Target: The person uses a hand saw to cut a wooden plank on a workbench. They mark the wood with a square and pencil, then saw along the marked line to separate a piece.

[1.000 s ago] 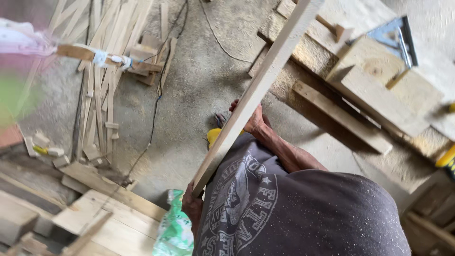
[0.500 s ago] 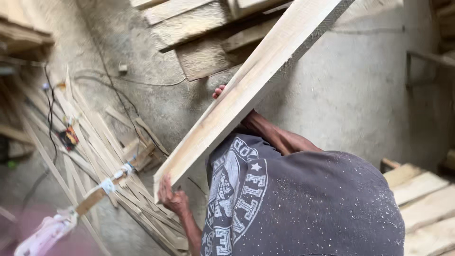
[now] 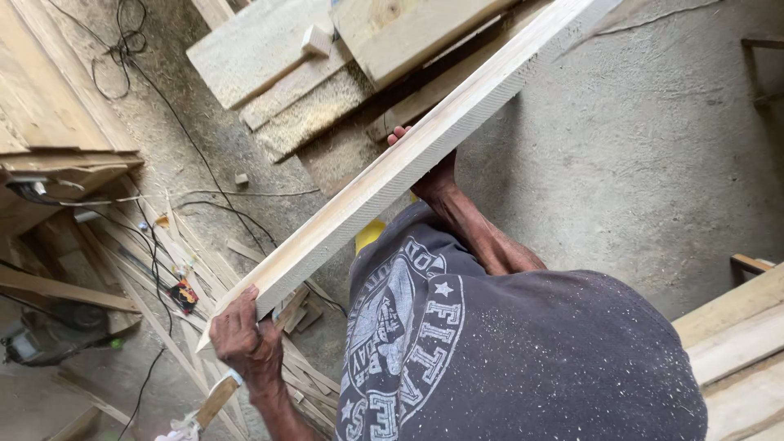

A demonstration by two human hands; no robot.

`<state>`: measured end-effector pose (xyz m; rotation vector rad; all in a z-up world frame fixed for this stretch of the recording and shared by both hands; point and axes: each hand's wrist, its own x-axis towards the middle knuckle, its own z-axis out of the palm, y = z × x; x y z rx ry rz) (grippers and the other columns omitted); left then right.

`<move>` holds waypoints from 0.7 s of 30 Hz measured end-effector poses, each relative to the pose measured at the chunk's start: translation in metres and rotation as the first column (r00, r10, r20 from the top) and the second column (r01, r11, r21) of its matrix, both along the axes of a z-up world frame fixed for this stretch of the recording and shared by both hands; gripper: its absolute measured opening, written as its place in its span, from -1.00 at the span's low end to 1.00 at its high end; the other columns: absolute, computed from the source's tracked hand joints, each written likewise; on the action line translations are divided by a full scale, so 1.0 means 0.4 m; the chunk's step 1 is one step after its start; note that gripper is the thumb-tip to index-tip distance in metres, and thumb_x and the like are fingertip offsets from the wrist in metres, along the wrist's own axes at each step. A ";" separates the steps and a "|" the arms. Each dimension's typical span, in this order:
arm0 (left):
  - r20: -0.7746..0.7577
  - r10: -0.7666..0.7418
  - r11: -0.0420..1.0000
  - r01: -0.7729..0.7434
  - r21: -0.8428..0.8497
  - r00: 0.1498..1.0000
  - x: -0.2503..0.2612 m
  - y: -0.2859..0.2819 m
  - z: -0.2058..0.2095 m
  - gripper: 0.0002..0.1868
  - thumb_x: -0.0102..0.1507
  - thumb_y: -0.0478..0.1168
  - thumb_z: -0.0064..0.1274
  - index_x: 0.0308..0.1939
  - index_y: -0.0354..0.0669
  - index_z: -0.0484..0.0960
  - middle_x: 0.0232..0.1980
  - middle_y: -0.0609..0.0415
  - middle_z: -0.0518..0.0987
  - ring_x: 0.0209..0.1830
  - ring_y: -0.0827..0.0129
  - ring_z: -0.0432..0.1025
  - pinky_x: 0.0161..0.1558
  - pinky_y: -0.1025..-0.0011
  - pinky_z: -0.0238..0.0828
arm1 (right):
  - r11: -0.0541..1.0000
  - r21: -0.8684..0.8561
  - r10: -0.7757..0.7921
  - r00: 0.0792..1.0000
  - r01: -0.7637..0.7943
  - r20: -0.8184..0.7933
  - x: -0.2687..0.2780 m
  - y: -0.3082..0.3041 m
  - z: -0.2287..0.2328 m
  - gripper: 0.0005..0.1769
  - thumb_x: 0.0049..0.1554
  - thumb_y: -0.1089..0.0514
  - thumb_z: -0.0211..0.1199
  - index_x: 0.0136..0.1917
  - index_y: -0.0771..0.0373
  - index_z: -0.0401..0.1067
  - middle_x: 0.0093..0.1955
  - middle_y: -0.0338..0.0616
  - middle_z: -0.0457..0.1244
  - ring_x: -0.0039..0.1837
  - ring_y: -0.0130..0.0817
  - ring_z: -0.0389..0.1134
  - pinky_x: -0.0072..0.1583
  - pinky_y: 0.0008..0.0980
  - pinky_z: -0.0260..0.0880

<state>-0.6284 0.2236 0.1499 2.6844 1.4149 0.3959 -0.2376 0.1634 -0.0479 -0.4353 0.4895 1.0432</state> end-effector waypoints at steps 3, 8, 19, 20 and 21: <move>-0.078 -0.046 0.995 0.053 0.086 0.996 0.092 0.064 0.053 -0.41 0.12 -0.57 0.04 0.19 -0.04 0.68 0.10 0.07 0.70 0.08 0.26 0.56 0.29 0.19 0.39 | 0.999 -0.025 -0.038 0.999 0.038 0.001 0.065 0.043 -0.004 -0.40 0.35 -0.22 -0.04 0.22 0.40 0.30 0.19 0.19 0.30 0.25 0.04 0.39 0.38 0.02 0.40; -0.090 -0.055 0.997 0.059 0.046 0.994 0.243 0.153 0.150 -0.46 0.08 -0.47 0.07 0.15 -0.09 0.69 -0.03 0.03 0.67 -0.04 0.16 0.51 0.22 0.17 0.37 | 0.999 -0.024 -0.030 0.999 0.030 0.025 0.137 0.077 -0.021 -0.41 0.30 -0.23 -0.04 0.21 0.37 0.31 0.20 0.27 0.30 0.22 0.07 0.42 0.30 0.06 0.47; -0.064 -0.152 0.985 0.146 -0.095 0.986 0.314 0.362 -0.039 -0.68 0.28 -0.46 0.01 0.08 -0.15 0.67 -0.16 0.04 0.64 -0.17 0.22 0.44 0.13 0.16 0.33 | 0.771 -0.631 0.454 0.769 -0.084 0.451 0.373 -0.003 0.082 -0.19 0.27 -0.36 -0.27 0.11 0.50 0.29 -0.11 0.34 0.40 -0.18 0.01 0.59 -0.22 -0.19 0.58; -0.082 -0.126 0.983 0.114 -0.141 0.989 0.306 0.391 -0.085 -0.73 0.34 -0.45 0.01 0.05 -0.14 0.69 -0.20 0.06 0.65 -0.24 0.23 0.42 0.09 0.17 0.32 | 0.748 -0.662 0.482 0.723 -0.045 0.496 0.395 0.000 0.093 -0.22 0.28 -0.34 -0.19 0.05 0.52 0.33 -0.15 0.31 0.40 -0.20 -0.02 0.58 -0.24 -0.22 0.57; -0.105 -0.093 0.981 0.073 -0.177 0.990 0.295 0.406 -0.127 -0.77 0.39 -0.44 0.01 0.02 -0.13 0.70 -0.24 0.07 0.65 -0.30 0.24 0.39 0.04 0.19 0.31 | 0.732 -0.681 0.511 0.670 -0.010 0.539 0.414 0.020 0.099 -0.24 0.29 -0.32 -0.10 -0.01 0.53 0.37 -0.18 0.29 0.41 -0.23 -0.05 0.58 -0.26 -0.24 0.56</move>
